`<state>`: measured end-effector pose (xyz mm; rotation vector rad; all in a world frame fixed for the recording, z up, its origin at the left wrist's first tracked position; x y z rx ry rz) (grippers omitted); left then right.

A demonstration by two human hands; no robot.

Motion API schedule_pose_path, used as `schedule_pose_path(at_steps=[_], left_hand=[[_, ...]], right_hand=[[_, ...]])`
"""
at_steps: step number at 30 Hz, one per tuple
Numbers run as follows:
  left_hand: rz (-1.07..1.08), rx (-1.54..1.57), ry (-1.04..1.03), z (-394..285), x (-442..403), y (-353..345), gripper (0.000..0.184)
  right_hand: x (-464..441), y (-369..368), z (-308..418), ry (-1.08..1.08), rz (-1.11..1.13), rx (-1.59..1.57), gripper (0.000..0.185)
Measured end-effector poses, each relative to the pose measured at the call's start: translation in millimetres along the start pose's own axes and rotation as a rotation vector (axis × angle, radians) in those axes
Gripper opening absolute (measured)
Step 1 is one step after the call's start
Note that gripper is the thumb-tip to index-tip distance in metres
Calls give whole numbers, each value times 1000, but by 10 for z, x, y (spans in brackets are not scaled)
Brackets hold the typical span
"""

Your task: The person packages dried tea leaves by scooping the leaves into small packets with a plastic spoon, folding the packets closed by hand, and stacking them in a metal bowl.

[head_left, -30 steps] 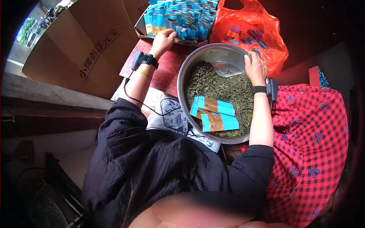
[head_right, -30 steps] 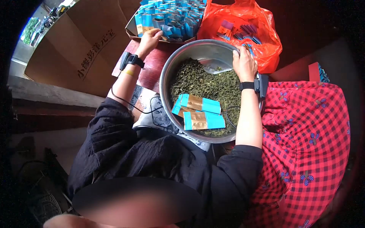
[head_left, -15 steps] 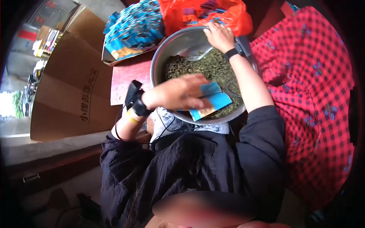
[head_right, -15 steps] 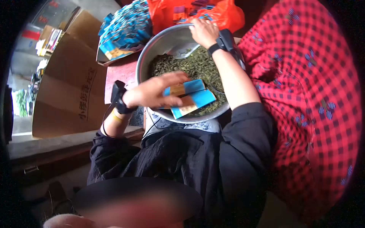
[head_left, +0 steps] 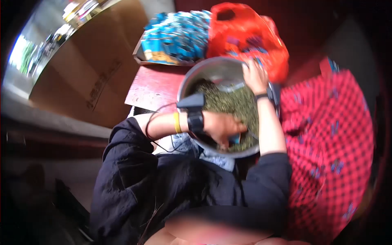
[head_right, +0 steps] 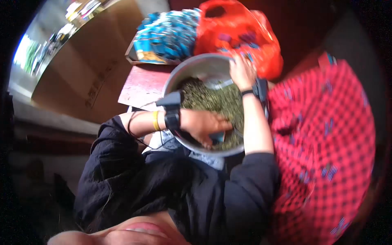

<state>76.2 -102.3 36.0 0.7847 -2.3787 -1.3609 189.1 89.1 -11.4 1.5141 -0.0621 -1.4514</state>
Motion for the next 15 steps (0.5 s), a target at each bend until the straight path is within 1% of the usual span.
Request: schedule_pose_path(at_steps=[1,3,4,5,6,8,10,11,12,14,15], left_hand=[[10,11,46,-27,30,-35,100],[-53,-46,98,-60,128,-38,103],[-31,-60,124,-35,138,-42,94],[-107,-84,108,-4,148,-88,81],[-123,-110,65,27,153,-83,67],[-111,-114,73,29,154,-53,52],[-121,-32,105,-81,199,84,41],[-135,87,86,-161,231,177,39],[-124,105,8,-114,183,123,40],[-211,143,4,-92,165,91,39],[-210,87,39,-116,164,111,34]], right_hand=[[-11,10,-18,30,18,22,26],[-28,19,-30,28,80,31,30],[-71,147,103,-30,120,38,27],[-62,98,73,-41,139,72,28],[-40,83,61,-55,120,40,29],[-40,109,87,-78,147,96,28],[-47,106,69,-62,173,94,29],[-42,102,52,-58,168,97,29],[-34,90,43,-54,162,103,29],[-39,107,68,-65,169,114,29],[-41,113,75,-64,161,105,29]])
Point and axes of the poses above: each hand's wrist, its own x-axis away from the middle knuckle, its own y-axis out of the back of the hand, z = x × y, the point moved 1 cm from there along -x, towards the middle knuckle, and after that the axes turned 14 degrees about -z, right-handed, at the moved point
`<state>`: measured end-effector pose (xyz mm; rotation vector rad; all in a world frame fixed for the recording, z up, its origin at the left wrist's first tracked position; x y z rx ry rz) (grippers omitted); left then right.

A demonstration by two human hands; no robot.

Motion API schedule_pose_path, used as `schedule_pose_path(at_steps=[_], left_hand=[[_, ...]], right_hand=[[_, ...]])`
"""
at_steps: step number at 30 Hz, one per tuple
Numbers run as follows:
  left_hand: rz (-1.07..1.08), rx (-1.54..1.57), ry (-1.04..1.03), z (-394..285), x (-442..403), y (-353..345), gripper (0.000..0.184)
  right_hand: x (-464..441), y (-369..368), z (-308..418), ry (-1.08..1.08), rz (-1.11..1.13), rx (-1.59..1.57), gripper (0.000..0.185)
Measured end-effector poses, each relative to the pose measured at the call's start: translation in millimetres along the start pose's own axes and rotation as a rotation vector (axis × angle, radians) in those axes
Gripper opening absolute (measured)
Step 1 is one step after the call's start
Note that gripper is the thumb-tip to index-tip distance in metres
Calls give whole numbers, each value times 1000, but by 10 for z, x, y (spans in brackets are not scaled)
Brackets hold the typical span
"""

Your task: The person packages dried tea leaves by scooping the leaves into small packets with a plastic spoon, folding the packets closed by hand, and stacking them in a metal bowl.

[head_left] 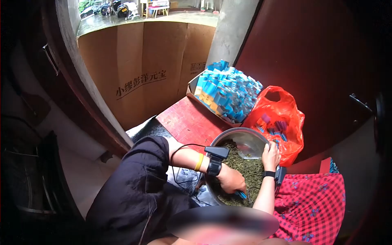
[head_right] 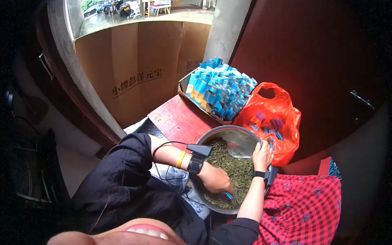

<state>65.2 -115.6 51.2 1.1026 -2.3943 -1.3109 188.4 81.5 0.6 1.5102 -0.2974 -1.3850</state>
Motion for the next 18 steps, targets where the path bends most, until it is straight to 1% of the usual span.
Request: schedule_pose_path(at_steps=[1,4,7,9,11,12,13,15,16,17,18], left_hand=[[-6,-6,-12,2,26,18,34],[137,-286,-26,147,106,-121,23],[94,-313,-88,52,221,-42,23],[63,-215,-201,-117,283,53,21],[210,-82,-128,-240,249,111,24],[248,-34,-146,-170,228,21,25],[273,-78,-125,-87,220,-88,27],[264,-61,-176,157,193,-268,31],[290,-78,-119,208,159,-285,33],[265,-200,-201,256,142,-353,26],[247,-285,-184,196,134,-326,20]], right_hand=[[3,-13,-6,-1,-5,-8,29],[7,-16,-7,23,-22,-15,28],[0,-8,8,29,-24,-8,28],[-18,-3,8,12,-1,-30,28],[-19,5,22,-5,-4,-51,28],[-16,1,23,-5,-2,-51,28],[-19,-13,15,-9,0,-52,28],[4,-109,-47,46,-98,-101,27],[1,-55,-3,44,-96,-96,27],[-13,7,35,33,-81,-92,27],[-26,-16,10,64,-83,-95,27]])
Point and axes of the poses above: each hand's wrist, its own x-axis away from the middle knuckle, its own y-axis out of the back of the hand, z = x × y, the point moved 1 cm from there along -x, towards the middle knuckle, and after that the axes turned 14 degrees about -z, right-handed, at the moved point
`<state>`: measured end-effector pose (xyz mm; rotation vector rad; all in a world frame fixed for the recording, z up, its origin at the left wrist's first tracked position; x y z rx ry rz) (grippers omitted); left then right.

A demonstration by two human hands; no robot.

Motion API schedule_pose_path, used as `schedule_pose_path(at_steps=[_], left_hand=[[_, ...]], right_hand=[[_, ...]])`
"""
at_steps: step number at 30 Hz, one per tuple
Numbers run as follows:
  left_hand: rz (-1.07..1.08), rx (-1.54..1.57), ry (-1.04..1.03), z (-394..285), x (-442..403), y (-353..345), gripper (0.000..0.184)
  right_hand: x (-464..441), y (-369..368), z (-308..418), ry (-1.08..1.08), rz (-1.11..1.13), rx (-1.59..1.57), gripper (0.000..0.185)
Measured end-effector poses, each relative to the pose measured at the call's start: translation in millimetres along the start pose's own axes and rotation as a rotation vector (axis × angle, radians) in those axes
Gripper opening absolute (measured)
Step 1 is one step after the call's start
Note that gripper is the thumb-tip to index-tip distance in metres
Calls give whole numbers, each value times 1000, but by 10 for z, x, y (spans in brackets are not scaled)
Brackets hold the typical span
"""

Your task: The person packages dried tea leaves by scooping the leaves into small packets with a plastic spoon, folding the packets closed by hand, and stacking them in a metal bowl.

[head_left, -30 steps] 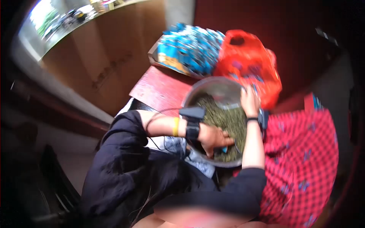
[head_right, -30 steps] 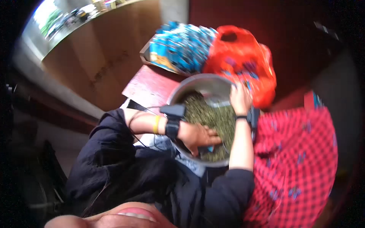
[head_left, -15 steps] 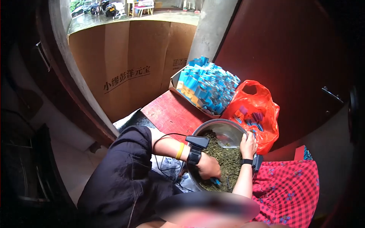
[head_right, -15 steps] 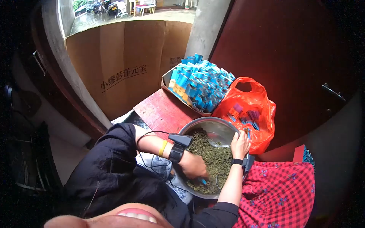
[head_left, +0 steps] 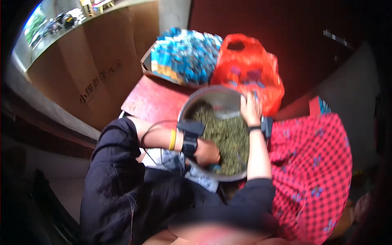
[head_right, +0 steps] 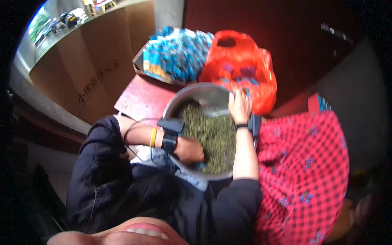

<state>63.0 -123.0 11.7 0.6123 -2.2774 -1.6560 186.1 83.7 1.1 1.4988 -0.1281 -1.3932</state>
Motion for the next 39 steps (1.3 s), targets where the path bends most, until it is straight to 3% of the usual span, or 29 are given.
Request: schedule_pose_path(at_steps=[3,5,11,17,18,19,21,22,23,24,27,29,30,31,33,34,35,37,39], left_hand=[[-120,-103,20,77,-38,-66,13],[-59,-303,143,116,-109,11,9],[-175,-216,252,465,-168,129,12],[-525,-276,287,459,-225,538,9],[-499,-236,290,427,-238,559,12],[-419,-177,282,411,-261,525,15],[-204,4,292,392,-329,331,19],[-219,15,278,433,-339,123,22],[-241,22,264,399,-357,62,25],[-101,47,306,460,-397,50,38],[-199,244,355,518,-365,132,50],[-199,274,390,539,-362,181,57],[-367,267,356,558,-354,183,53],[-540,255,315,580,-356,220,50],[-632,316,362,567,-344,339,39],[-680,312,387,578,-334,356,35],[-730,310,417,592,-322,346,31],[-838,329,448,601,-292,340,23],[-830,294,482,616,-281,282,23]], right_hand=[[41,-39,-80,53,-31,-38,26],[62,-60,-92,36,-35,-20,28],[52,-34,-79,-56,32,-8,31],[29,-109,-4,4,48,1,30],[19,-100,-18,-28,124,-30,34],[-28,24,101,164,-121,-59,17],[-25,198,286,-133,261,86,18],[-44,172,226,25,23,-33,19],[-24,101,172,16,30,-28,19],[6,19,136,-30,122,63,19],[27,-11,126,-95,219,158,21],[-19,65,147,80,-127,-67,21],[-33,53,118,54,-34,-58,20],[-34,15,91,169,-145,3,18],[-66,255,216,137,-128,-234,19],[-158,372,284,18,-9,-265,20],[-186,270,221,164,-317,-449,18],[-459,667,441,176,-518,-345,17],[-590,518,-136,166,-540,99,48]])
Point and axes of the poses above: each hand's wrist, its own x-axis away from the middle knuckle, its own y-axis out of the back of the hand, z = x × y, the point moved 1 cm from there along -x, towards the middle knuckle, and after that the axes turned 14 degrees about -z, right-handed, at the moved point
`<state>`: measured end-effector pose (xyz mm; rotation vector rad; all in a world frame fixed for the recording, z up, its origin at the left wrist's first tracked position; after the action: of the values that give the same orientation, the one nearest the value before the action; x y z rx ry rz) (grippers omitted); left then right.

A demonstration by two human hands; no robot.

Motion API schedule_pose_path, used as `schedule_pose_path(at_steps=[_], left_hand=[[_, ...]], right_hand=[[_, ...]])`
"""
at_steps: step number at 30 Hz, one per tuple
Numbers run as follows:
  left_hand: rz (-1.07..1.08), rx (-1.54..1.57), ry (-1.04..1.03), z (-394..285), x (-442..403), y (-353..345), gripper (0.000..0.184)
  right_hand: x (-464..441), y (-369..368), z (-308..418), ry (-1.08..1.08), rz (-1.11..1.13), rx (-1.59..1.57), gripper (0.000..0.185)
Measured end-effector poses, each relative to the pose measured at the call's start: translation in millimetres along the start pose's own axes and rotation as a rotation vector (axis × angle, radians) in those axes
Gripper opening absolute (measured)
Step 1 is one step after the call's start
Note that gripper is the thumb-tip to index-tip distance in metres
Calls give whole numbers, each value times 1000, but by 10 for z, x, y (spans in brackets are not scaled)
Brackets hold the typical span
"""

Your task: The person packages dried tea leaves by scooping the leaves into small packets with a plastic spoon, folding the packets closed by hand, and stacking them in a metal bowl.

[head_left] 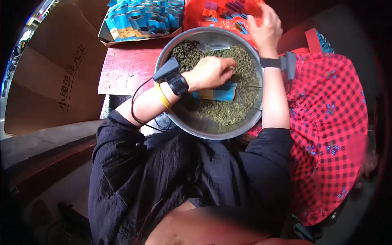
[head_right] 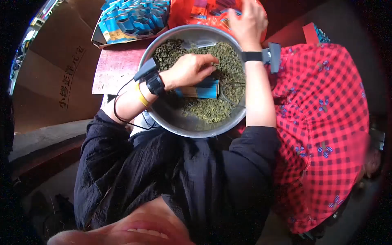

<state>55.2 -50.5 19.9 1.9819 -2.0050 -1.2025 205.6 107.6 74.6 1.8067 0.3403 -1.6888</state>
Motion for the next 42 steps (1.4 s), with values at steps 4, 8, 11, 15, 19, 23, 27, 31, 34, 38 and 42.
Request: schedule_pose_path(at_steps=[4,8,11,15,19,23,27,31,34,38,42], left_hand=[[47,1,-75,-72,69,-34,19],[87,82,-121,-167,84,20,17],[120,126,-130,-216,100,72,19],[183,202,-126,-286,81,125,20],[197,242,-106,-291,107,139,21],[127,252,-104,-197,108,85,22],[47,191,-100,-154,77,90,23],[-26,132,-19,-89,60,89,21],[-159,64,-22,-45,31,110,21],[-344,-15,-38,50,20,147,22],[-292,30,142,172,5,93,23]], right_hand=[[118,-160,-631,-369,229,281,67],[222,-592,-1542,-721,349,-57,38],[-429,-572,-1510,-520,155,-353,24],[-1366,-362,-1210,-370,155,-458,28],[-1287,-297,-1038,-419,352,-419,32],[-1120,-35,-944,-546,209,-686,26],[-770,160,-1019,-594,266,-424,30],[-378,203,-1024,-653,319,-448,32],[-511,293,-645,-351,7,-340,31],[-893,986,847,-673,204,-1795,24],[-695,2094,1064,-732,365,-2147,19]])
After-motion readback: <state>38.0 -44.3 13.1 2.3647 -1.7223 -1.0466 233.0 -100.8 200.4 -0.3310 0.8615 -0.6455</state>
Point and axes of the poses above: each hand's wrist, its own x-axis away from the middle knuckle, its own y-axis out of the back of the hand, z = x × y, the point moved 1 cm from there along -x, towards the middle knuckle, and after that the axes turned 14 degrees about -z, right-handed, at the moved point
